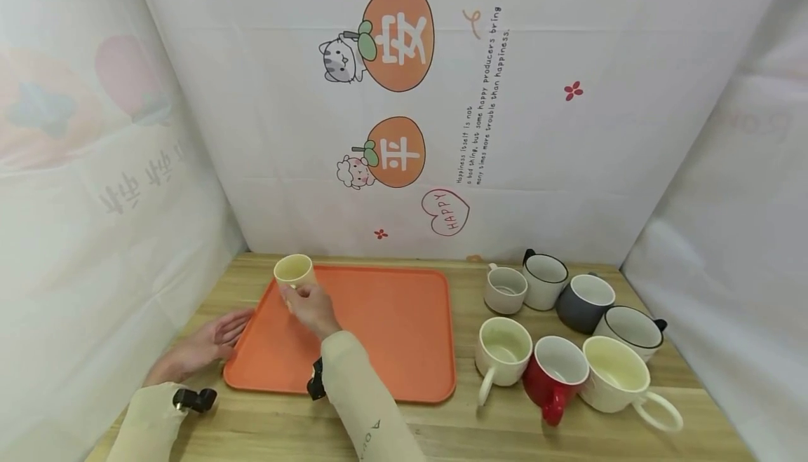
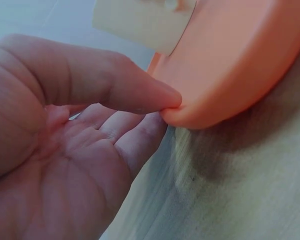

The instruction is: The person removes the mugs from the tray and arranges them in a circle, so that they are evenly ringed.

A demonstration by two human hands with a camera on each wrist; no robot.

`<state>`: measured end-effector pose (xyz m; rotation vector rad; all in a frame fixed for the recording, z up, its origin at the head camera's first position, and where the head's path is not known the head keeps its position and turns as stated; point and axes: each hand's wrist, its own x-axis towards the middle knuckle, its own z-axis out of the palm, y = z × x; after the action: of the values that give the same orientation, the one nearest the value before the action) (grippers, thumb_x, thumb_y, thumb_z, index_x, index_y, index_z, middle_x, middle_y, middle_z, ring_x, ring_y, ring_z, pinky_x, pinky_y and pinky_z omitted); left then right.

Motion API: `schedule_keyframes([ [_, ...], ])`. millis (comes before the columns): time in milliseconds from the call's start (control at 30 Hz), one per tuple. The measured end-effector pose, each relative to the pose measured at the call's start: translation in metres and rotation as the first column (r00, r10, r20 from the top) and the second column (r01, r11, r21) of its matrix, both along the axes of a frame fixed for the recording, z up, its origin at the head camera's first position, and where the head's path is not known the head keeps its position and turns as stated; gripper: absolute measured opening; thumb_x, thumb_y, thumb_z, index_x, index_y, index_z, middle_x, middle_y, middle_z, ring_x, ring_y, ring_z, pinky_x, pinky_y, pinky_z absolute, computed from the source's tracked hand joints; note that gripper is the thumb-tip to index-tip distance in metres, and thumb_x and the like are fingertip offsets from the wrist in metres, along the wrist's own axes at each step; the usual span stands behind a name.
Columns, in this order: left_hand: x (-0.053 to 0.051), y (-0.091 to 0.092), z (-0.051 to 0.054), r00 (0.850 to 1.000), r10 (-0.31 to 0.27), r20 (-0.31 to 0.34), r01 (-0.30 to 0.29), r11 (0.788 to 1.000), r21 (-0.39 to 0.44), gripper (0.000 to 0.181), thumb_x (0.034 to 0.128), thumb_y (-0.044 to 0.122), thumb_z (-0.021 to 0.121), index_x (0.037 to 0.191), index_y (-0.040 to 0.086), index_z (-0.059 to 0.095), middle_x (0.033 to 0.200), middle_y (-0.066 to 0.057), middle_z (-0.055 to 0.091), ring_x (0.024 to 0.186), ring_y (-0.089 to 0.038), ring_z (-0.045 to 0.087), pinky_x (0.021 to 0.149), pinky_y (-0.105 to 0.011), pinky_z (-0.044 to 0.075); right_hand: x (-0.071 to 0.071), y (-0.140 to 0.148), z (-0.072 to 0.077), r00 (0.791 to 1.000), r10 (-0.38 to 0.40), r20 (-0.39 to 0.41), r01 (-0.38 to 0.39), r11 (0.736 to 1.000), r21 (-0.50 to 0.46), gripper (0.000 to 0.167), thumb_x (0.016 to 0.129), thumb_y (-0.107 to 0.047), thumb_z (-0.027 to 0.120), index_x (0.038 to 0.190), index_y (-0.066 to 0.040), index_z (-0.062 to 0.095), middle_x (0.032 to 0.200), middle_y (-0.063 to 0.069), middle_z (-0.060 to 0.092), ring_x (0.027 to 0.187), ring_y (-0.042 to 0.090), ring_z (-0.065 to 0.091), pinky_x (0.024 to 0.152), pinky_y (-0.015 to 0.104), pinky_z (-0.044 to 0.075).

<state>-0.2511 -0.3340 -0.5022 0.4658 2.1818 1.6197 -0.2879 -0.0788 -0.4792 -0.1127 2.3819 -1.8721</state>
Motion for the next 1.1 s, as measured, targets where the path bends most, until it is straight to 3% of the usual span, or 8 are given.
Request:
schedule_keyframes([
  [100,0.001,0.001,0.001,1.000,-0.010,-0.011,0.010,1.000,-0.001,0.096,0.0846,-0.012,0.062,0.164,-0.012,0.008,0.172,-0.035,0.007,0.158,-0.055,0.007,0.108,-0.009,0.043,0.005,0.005,0.004,0.999,0.043,0.029,-0.043,0.999,-0.009,0.048,0.101,-0.047,0.067,0.092,-0.002,0.082,0.094,0.003,0.080,0.085,0.011,0.064,0.072,0.029,0.052],
  [233,0.001,0.001,0.005,0.999,-0.021,-0.026,0.021,1.000,-0.009,0.096,0.0846,-0.012,0.062,0.164,-0.012,0.008,0.172,-0.035,0.005,0.158,-0.056,0.006,0.110,-0.010,0.043,0.013,0.007,0.011,0.990,0.107,0.088,-0.101,0.993,-0.065,0.040,0.101,-0.034,0.070,0.092,0.004,0.083,0.099,0.008,0.083,0.087,0.010,0.071,0.089,0.037,0.062],
  [333,0.001,0.000,0.006,0.999,-0.018,-0.029,0.018,1.000,-0.004,0.096,0.0848,-0.012,0.062,0.165,-0.012,0.009,0.172,-0.035,0.005,0.158,-0.055,0.005,0.109,-0.010,0.043,0.019,0.006,0.016,0.983,0.113,0.147,-0.098,0.990,-0.103,0.032,0.100,-0.026,0.072,0.094,0.004,0.082,0.100,0.011,0.083,0.085,0.011,0.071,0.094,0.042,0.062],
  [567,0.001,-0.003,0.002,0.999,-0.025,-0.025,0.025,1.000,0.013,0.097,0.0842,-0.012,0.063,0.164,-0.013,0.007,0.172,-0.035,0.004,0.158,-0.055,0.004,0.108,-0.007,0.041,0.035,0.011,0.016,0.981,0.062,0.185,-0.034,0.987,-0.154,0.025,0.098,-0.024,0.074,0.092,-0.002,0.084,0.092,0.006,0.082,0.088,0.009,0.067,0.086,0.029,0.055],
  [700,0.002,-0.003,0.000,1.000,-0.022,-0.021,0.022,1.000,0.019,0.097,0.0843,-0.012,0.063,0.164,-0.013,0.007,0.172,-0.035,0.004,0.158,-0.056,0.004,0.108,-0.006,0.040,0.044,0.024,0.015,0.980,0.043,0.196,0.006,0.970,-0.244,0.028,0.101,-0.026,0.070,0.099,-0.001,0.083,0.093,0.005,0.080,0.085,0.011,0.067,0.077,0.026,0.051],
  [833,0.003,-0.003,-0.001,1.000,-0.021,-0.002,0.021,0.999,0.026,0.098,0.0848,-0.012,0.063,0.165,-0.012,0.006,0.173,-0.034,0.002,0.158,-0.054,0.003,0.108,-0.007,0.040,0.051,0.042,0.016,0.979,-0.013,0.204,0.076,0.950,-0.303,0.032,0.103,-0.030,0.068,0.102,-0.001,0.082,0.089,0.006,0.079,0.082,0.013,0.069,0.079,0.029,0.055],
  [933,0.003,-0.004,-0.001,1.000,-0.017,0.021,0.016,0.999,0.028,0.098,0.0860,-0.012,0.062,0.166,-0.009,0.005,0.174,-0.032,0.002,0.159,-0.052,0.001,0.107,-0.007,0.041,0.054,0.057,0.014,0.974,-0.100,0.201,0.162,0.934,-0.320,0.033,0.102,-0.031,0.070,0.102,0.000,0.082,0.088,0.006,0.079,0.084,0.014,0.070,0.085,0.032,0.056],
  [1100,0.001,-0.004,-0.001,0.999,-0.020,0.025,0.020,0.999,0.031,0.096,0.0876,-0.012,0.061,0.166,-0.008,0.007,0.174,-0.031,0.003,0.160,-0.050,0.001,0.107,-0.007,0.042,0.054,0.087,0.009,0.935,-0.310,0.171,0.350,0.878,-0.325,0.032,0.100,-0.028,0.073,0.101,0.002,0.083,0.093,0.012,0.082,0.091,0.018,0.076,0.090,0.030,0.056],
])
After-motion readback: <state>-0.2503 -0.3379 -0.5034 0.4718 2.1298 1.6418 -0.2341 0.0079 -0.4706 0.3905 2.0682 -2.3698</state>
